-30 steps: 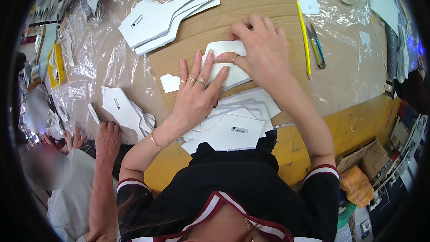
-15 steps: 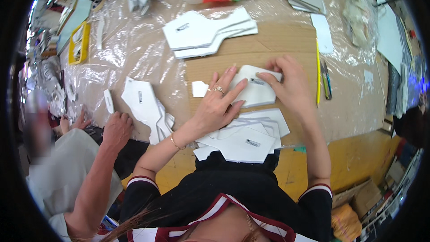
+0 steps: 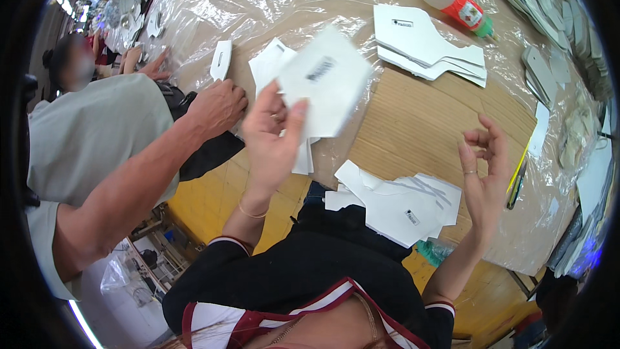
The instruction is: The person handles white cardboard pieces on a workbench, aligns them, and secures them with rubber bands. The person repeatedly picks up pieces, stacks them, and ties them together, then places the bundles on the table.
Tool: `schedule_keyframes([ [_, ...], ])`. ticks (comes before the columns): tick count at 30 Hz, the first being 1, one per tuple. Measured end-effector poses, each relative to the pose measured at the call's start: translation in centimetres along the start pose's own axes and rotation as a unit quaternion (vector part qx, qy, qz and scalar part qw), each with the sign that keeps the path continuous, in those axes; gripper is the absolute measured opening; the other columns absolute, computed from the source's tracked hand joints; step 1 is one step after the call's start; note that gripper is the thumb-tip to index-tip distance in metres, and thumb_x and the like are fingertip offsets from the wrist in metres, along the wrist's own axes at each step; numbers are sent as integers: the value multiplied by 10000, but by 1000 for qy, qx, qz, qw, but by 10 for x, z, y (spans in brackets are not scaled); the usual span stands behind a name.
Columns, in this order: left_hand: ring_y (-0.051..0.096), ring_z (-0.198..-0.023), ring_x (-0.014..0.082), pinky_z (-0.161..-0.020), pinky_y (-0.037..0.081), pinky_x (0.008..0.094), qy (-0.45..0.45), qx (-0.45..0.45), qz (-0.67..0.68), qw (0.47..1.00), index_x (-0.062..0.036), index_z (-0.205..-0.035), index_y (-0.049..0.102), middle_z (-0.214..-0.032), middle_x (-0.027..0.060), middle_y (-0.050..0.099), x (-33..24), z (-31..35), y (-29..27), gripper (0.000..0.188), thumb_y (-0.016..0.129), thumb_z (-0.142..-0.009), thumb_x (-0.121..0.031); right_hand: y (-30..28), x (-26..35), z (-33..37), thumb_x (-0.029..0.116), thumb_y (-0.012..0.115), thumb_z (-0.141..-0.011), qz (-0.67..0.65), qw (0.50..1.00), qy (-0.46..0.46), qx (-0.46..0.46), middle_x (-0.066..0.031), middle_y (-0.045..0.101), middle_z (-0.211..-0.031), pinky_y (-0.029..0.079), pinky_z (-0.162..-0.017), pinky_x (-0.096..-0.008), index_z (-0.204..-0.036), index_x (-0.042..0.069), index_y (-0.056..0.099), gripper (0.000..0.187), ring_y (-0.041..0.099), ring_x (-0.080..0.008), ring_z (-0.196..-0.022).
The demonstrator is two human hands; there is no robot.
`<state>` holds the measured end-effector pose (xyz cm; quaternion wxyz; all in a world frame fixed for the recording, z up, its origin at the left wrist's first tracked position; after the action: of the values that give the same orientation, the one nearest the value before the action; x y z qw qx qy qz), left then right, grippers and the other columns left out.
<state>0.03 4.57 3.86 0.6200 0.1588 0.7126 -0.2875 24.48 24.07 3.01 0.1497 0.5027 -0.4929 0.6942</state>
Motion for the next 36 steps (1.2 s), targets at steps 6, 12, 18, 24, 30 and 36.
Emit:
schedule_keyframes([
  [6, 533, -1180, 319, -895, 466, 398, -36, -71, -286, 955, 61, -1407, 419, -1309, 247, 508, 40, 15, -50, 646, 701, -858, -126, -1, -31, 27, 71, 663, -899, 55, 996, 63, 15, -83, 634, -1000, 470, -807, -284, -1254, 35, 590, 364, 593, -140, -865],
  [12, 399, -1331, 398, -1086, 321, 471, 58, -96, -344, 932, -10, -1356, 525, -1442, 240, 399, 48, 24, -49, 593, 744, -829, -172, -6, -37, 39, 99, 644, -913, 117, 991, 59, -35, -91, 629, -1011, 472, -811, -302, -1210, 14, 616, 310, 585, -175, -869],
  [18, 344, -1404, 369, -1115, 280, 540, 139, 24, -444, 885, -102, -1335, 578, -1487, 176, 421, 56, 22, -19, 468, 669, -888, -209, -7, -36, 54, 117, 642, -919, 149, 983, 107, 3, -99, 632, -1006, 472, -805, -310, -1205, 9, 617, 307, 568, -169, -862],
  [24, 376, -1393, 355, -1112, 292, 557, 146, 40, -478, 865, -103, -1339, 574, -1460, 100, 480, 66, 25, -12, 450, 637, -906, -212, 0, -31, 57, 118, 638, -921, 174, 977, 121, 27, -100, 629, -1008, 471, -800, -314, -1203, 4, 615, 305, 577, -179, -877],
  [30, 358, -1396, 388, -1125, 267, 575, 172, 66, -498, 848, -31, -1339, 538, -1478, 150, 438, 64, 24, -12, 449, 524, -908, -155, 9, -24, 49, 124, 629, -932, 201, 973, 103, 37, -107, 628, -998, 474, -795, -316, -1196, 7, 615, 289, 586, -191, -901],
  [36, 333, -1408, 398, -1128, 246, 590, 165, 63, -485, 857, -33, -1338, 540, -1482, 153, 433, 66, 26, -11, 447, 536, -909, -156, 10, -24, 48, 141, 638, -932, 209, 971, 109, 42, -106, 630, -1003, 472, -809, -322, -1191, 4, 614, 294, 594, -196, -917],
])
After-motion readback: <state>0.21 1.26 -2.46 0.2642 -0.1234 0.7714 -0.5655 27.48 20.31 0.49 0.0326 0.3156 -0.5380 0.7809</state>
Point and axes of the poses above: each hand's wrist, its own z-axis away from the middle knuckle, its own y-axis out of the palm, x = y × z, the point moved 5 cm from there along -z, towards the middle knuckle
